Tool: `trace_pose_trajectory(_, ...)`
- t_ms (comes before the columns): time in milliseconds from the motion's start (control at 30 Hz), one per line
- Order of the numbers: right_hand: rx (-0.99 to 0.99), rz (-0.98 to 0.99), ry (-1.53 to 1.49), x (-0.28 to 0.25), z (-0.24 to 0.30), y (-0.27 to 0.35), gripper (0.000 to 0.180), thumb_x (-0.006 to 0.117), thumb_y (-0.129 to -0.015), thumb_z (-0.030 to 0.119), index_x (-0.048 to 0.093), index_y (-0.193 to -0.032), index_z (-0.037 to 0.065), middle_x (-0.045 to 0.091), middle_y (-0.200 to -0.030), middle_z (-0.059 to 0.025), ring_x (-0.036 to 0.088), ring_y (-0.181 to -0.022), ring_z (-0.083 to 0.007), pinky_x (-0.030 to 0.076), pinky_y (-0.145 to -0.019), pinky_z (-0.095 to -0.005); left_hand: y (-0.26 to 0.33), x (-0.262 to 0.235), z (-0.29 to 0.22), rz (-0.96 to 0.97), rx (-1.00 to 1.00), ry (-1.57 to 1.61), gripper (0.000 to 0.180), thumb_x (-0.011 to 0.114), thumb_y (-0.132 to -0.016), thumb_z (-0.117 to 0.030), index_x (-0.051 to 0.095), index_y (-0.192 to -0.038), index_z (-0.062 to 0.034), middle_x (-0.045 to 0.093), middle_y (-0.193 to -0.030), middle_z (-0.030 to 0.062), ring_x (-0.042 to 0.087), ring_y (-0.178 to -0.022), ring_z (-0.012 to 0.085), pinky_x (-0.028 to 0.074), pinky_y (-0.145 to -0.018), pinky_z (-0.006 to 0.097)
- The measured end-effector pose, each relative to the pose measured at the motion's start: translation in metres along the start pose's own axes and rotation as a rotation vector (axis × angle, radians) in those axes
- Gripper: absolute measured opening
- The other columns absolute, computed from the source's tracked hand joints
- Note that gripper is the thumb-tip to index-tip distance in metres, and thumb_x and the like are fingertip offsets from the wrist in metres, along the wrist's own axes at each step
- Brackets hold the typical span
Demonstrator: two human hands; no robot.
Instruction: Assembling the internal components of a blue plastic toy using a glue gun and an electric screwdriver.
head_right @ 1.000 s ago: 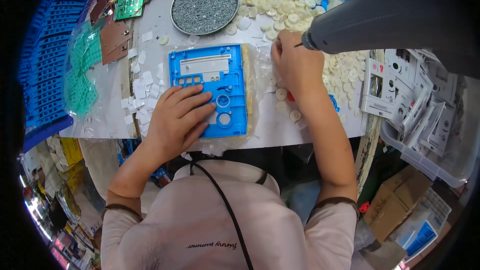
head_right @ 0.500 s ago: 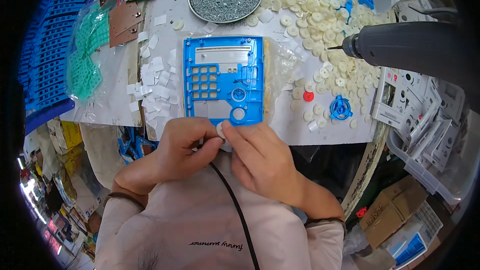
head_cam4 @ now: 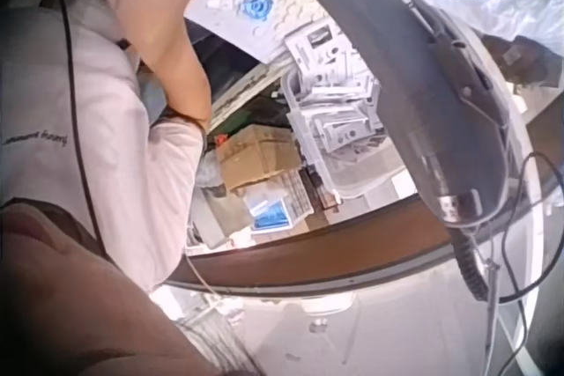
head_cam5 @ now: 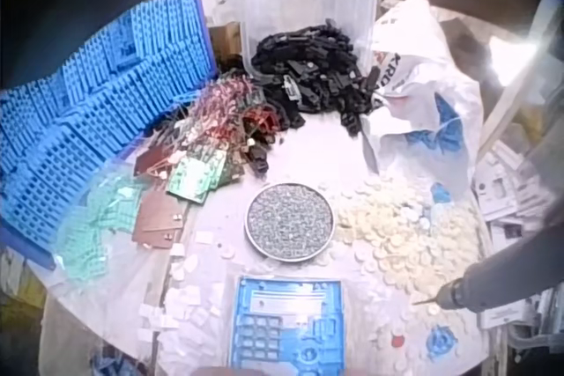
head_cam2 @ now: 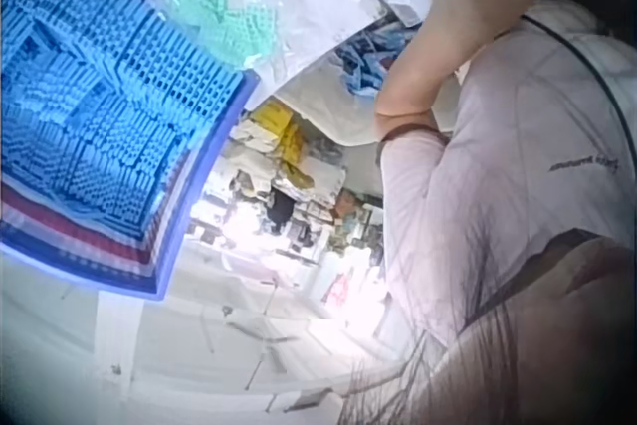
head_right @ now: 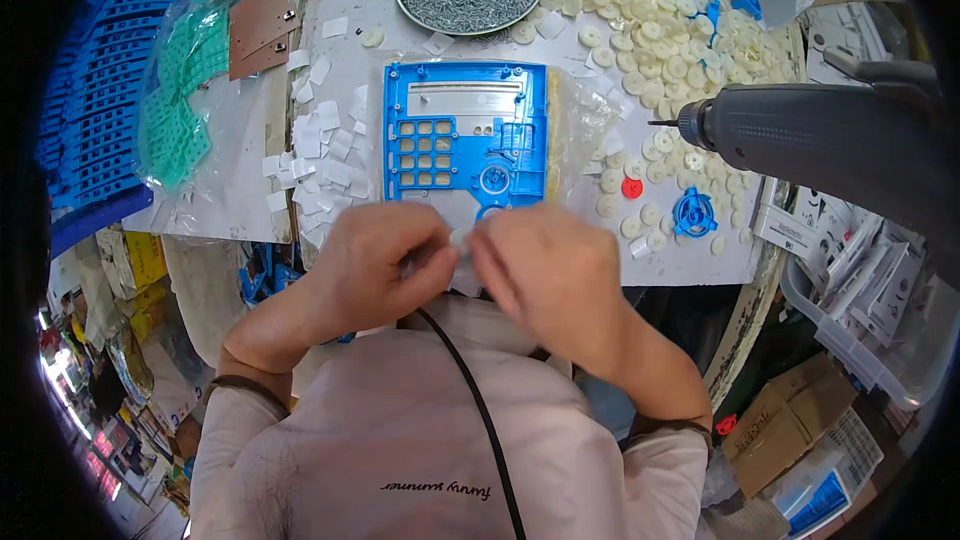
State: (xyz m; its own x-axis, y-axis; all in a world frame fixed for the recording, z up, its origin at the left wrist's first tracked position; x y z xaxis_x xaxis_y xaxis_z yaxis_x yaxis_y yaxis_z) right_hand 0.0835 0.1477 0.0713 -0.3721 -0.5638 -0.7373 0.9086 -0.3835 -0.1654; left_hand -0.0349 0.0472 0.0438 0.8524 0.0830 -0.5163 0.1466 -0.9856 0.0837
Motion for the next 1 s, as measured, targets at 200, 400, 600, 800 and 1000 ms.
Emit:
trace_pose_trajectory(200, 0.309, -0.041, 0.149, 0.017, -0.040, -0.012, 0.015, 0.072, -0.087, 0.017, 0.062, -0.081, 0.006, 0.065, -0.066, -0.0131, 0.065, -0.059, -0.0320, 0.050, -0.053, -0.0414, -0.019, -0.004, 0.001, -0.170, 0.340, -0.330, 0.035, 0.077, -0.076, -0.013, 0.067, -0.109, -0.0062, 0.061, -0.110, 0.0108, 0.060, -0.097, 0.0321, 0.048, -0.081, 0.043)
trace_pose_trajectory(400, 0.370, 0.001, 0.249, 0.021, -0.040, -0.013, 0.019, 0.071, -0.088, 0.021, 0.062, -0.080, 0.007, 0.066, -0.066, -0.0133, 0.066, -0.060, -0.0323, 0.051, -0.054, -0.0413, -0.022, 0.004, 0.004, -0.144, 0.359, -0.426, 0.037, 0.076, -0.076, -0.014, 0.068, -0.112, -0.0071, 0.061, -0.109, 0.0090, 0.058, -0.099, 0.0303, 0.047, -0.084, 0.042)
trace_pose_trajectory(600, 0.331, 0.129, 0.305, 0.013, -0.042, -0.030, 0.019, 0.072, -0.086, 0.021, 0.063, -0.079, 0.006, 0.066, -0.067, -0.0135, 0.067, -0.062, -0.0337, 0.052, -0.056, -0.0433, -0.020, 0.009, 0.004, -0.114, 0.376, -0.512, 0.039, 0.077, -0.076, -0.015, 0.069, -0.114, -0.0083, 0.061, -0.114, 0.0079, 0.057, -0.104, 0.0297, 0.046, -0.088, 0.044)
trace_pose_trajectory(800, 0.285, 0.168, 0.351, 0.015, -0.039, -0.033, 0.019, 0.071, -0.085, 0.020, 0.063, -0.077, 0.005, 0.066, -0.066, -0.0150, 0.067, -0.062, -0.0345, 0.052, -0.056, -0.0451, -0.020, 0.010, 0.006, -0.036, 0.376, -0.568, 0.041, 0.076, -0.075, -0.018, 0.069, -0.113, -0.0061, 0.061, -0.121, 0.0055, 0.056, -0.108, 0.0276, 0.044, -0.096, 0.047)
trace_pose_trajectory(1000, 0.444, 0.010, -0.042, -0.005, -0.052, -0.011, 0.020, 0.074, -0.084, 0.017, 0.063, -0.075, 0.004, 0.064, -0.063, -0.0126, 0.065, -0.055, -0.0271, 0.048, -0.052, -0.0379, -0.027, 0.010, 0.000, 0.026, 0.528, -0.728, 0.037, 0.073, -0.076, -0.019, 0.070, -0.111, -0.0080, 0.061, -0.118, -0.0006, 0.057, -0.115, 0.0187, 0.034, -0.111, 0.055)
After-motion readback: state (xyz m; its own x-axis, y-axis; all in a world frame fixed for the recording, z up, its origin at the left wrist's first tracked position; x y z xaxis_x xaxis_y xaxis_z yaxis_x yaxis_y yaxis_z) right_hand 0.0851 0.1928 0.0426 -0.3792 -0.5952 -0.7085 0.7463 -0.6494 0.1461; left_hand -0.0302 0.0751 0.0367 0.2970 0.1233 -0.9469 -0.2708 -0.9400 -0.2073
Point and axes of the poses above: each hand's wrist, its own y-axis away from the middle knuckle, its own x-axis out of the palm, z = x × y, the point moved 6 cm from there along -y, towards the middle knuckle
